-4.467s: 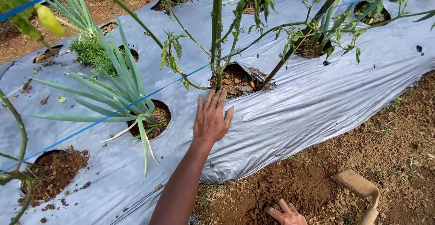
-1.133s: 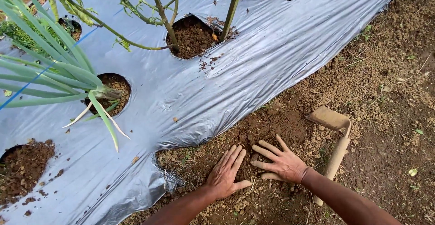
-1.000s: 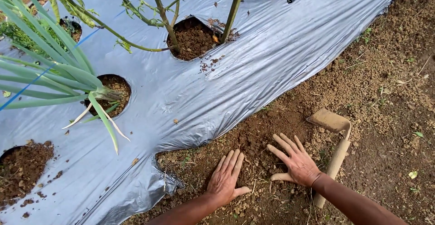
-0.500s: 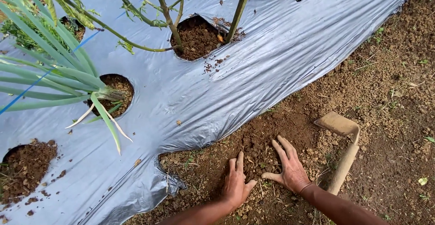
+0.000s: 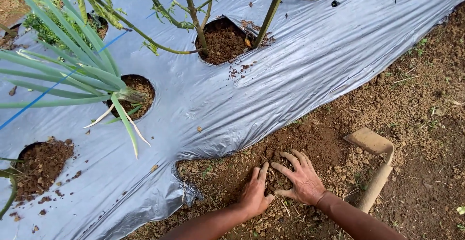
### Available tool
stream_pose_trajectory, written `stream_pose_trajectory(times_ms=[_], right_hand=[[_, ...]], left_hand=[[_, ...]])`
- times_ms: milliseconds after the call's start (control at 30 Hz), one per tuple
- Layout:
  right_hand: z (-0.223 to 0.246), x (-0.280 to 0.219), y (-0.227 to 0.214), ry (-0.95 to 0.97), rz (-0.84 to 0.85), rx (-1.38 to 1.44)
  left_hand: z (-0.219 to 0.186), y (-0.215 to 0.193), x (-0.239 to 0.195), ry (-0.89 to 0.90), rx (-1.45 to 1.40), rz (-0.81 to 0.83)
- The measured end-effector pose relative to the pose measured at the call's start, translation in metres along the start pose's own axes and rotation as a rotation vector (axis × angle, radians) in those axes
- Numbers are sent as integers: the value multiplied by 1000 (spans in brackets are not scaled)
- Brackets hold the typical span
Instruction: The person uses a small hand hoe to dig holes in the soil between rows of plants covered in plastic mulch, then uses their hands to apply fertilizer or adjust the soil around the plants.
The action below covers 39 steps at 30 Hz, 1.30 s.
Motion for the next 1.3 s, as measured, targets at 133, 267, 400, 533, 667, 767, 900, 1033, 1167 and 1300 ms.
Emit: stream_pose_trajectory(times_ms=[133,267,400,533,667,767,900,1033,1167,1300], right_hand=[[6,-9,21,18,98,-14],[9,-13,25,51,267,-68],[10,-22,39,8,314,-44],[18,-17,34,-58,189,61],[18,-17,42,51,353,169],[21,-23,39,13,163,175],[33,-14,-2,252,389,294],[33,-26,-29,860,466,896],[26,-32,-25,1164,464,1267],[18,-3,-41,1091,448,1375]], left_hand=[[-19,-20,-15,-67,138,174],[-31,-30,-28,-171,203,272],[-31,-34,-25,-167,200,275],[-32,-38,-24,-86,262,301],[-48,-48,-32,-72,377,359],[-43,-49,-23,19,448,369],[-25,-56,16,279,501,190],[-47,-109,25,1015,400,-514],[-72,-183,22,1116,428,-939],[-89,-243,27,1030,437,-1119]])
Point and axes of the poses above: each hand's wrist, its own x-axis towards the middle knuckle, its own y-axis out of the palm, z = x × y, the point moved 5 cm from there along x, towards the middle knuckle, and after that the axes turned 1 degree about -y, right-handed, at the moved point
